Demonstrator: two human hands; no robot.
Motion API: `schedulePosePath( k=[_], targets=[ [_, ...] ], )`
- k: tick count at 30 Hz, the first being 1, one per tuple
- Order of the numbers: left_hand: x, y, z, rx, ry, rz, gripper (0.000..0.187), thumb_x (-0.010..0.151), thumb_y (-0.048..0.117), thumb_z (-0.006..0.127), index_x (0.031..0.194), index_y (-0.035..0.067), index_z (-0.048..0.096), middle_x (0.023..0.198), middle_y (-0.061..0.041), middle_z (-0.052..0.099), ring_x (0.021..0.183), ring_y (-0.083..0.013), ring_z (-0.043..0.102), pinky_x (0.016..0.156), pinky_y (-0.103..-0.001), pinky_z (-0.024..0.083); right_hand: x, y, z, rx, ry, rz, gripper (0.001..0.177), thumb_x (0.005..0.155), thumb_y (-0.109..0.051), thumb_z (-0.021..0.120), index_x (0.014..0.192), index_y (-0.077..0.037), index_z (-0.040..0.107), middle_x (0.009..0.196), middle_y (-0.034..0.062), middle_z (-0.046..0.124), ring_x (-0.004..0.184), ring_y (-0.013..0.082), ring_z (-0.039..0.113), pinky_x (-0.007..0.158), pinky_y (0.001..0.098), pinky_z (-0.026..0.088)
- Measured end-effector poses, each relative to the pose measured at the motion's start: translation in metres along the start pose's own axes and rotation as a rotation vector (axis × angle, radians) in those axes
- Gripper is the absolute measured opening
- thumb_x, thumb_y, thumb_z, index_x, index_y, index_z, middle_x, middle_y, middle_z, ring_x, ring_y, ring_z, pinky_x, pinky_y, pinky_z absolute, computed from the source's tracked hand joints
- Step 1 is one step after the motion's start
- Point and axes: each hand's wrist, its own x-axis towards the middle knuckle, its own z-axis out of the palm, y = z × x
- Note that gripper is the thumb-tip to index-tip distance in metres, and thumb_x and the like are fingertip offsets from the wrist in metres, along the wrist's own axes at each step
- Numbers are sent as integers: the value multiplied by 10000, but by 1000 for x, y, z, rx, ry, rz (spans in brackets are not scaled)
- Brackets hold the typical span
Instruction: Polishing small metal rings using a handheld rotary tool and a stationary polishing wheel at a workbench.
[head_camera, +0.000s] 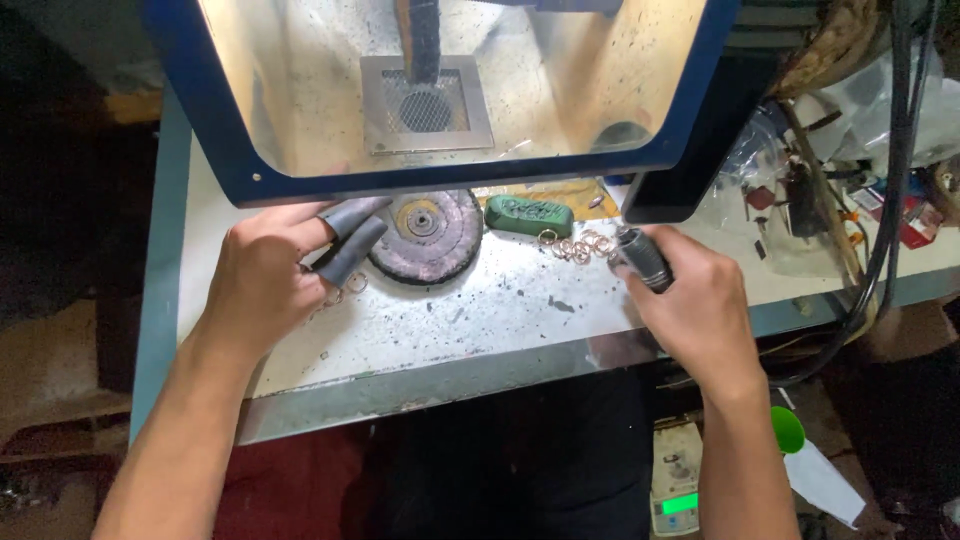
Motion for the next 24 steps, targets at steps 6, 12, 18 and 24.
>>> schedulePosePath(
  k=[6,12,18,24],
  targets=[
    [-7,-12,8,25,-38,17,380,785,61,864,1123,-73,754,1172,-237,740,1081,-358,720,936,-422,593,13,1,26,-220,-31,32,412,877,-243,805,1254,-156,663,988,103,769,801,369,704,663,505,535],
    [-5,-8,6,20,-16,62,293,846,101,839,1062,-83,766,1154,-245,744,1074,-366,731,924,-427,607,16,4,17,-257,-71,237,394,961,-224,721,1335,-216,597,868,157,743,771,427,695,659,553,514],
    [-7,-10,9,75,-33,38,278,849,155,840,1024,-54,780,1174,-217,749,1078,-354,731,937,-440,598,13,4,14,-251,-189,311,441,965,-227,683,1392,-222,572,860,138,750,749,394,715,668,509,544],
    [-2,-3,5,53,6,48,333,859,104,824,1135,-69,756,1200,-248,729,1260,-379,652,976,-451,586,-4,14,21,-149,-87,229,389,919,-253,733,1301,-249,657,851,96,773,758,380,715,643,479,496]
  ],
)
